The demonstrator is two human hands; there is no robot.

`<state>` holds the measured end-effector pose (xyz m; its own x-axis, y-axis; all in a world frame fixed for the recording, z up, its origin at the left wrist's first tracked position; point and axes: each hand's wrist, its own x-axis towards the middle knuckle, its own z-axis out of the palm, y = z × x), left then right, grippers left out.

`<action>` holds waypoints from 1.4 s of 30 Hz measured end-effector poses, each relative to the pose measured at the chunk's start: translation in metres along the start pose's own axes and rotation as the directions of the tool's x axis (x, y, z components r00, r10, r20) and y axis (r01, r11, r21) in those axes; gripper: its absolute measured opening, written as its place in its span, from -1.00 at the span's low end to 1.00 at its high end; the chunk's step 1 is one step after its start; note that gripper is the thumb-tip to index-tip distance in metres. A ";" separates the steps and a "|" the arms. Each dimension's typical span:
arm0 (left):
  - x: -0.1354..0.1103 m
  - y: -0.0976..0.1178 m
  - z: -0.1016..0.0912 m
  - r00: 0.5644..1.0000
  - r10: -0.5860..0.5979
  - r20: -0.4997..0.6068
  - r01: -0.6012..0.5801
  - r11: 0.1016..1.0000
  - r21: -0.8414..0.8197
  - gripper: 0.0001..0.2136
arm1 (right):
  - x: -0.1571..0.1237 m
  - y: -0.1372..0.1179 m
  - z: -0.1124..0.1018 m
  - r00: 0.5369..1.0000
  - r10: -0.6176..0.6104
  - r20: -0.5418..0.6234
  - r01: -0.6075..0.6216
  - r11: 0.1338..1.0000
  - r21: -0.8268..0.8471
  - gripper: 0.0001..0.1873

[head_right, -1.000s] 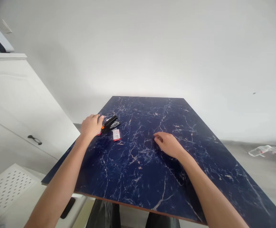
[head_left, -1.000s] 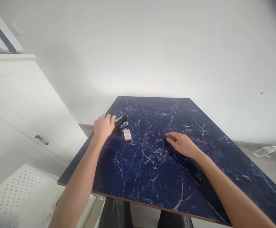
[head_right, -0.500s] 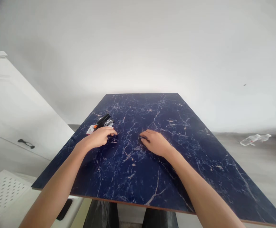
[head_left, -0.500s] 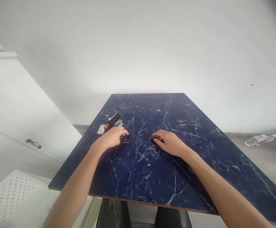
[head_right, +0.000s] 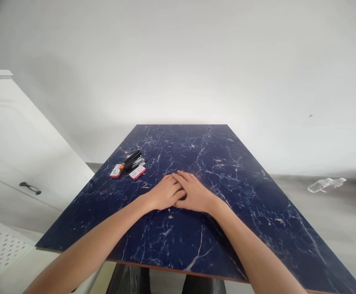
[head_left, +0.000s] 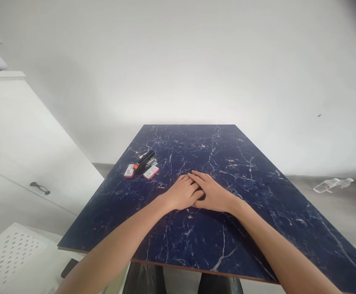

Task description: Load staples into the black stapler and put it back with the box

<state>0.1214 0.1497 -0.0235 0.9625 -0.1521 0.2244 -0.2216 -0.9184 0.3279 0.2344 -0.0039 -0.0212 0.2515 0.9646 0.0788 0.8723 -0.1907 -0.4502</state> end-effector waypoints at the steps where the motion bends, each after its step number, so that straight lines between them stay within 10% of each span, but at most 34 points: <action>1: -0.001 -0.001 0.002 1.000 0.011 0.008 -0.011 1.000 0.009 -0.62 | 0.000 0.001 0.001 1.000 0.002 0.021 -0.002 1.000 0.000 0.04; 33: -0.010 -0.007 0.006 0.998 0.033 0.058 -0.036 0.998 0.043 -0.63 | 0.000 0.005 0.003 0.997 0.000 0.079 0.000 1.000 0.003 0.12; 39: -0.008 -0.017 -0.014 0.995 0.041 -0.089 -0.036 0.997 0.062 -0.71 | 0.000 0.007 -0.001 0.999 0.033 0.031 -0.033 0.999 0.011 0.04; 42: -0.023 -0.053 -0.051 0.936 -0.128 -0.327 0.177 0.976 0.126 -0.67 | 0.001 0.010 -0.004 0.999 0.046 -0.002 -0.046 0.999 -0.003 -0.03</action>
<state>0.1034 0.2201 0.0008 0.8786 0.0941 0.4682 -0.0260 -0.9695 0.2438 0.2453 -0.0059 -0.0219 0.2925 0.9544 0.0599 0.8609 -0.2356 -0.4509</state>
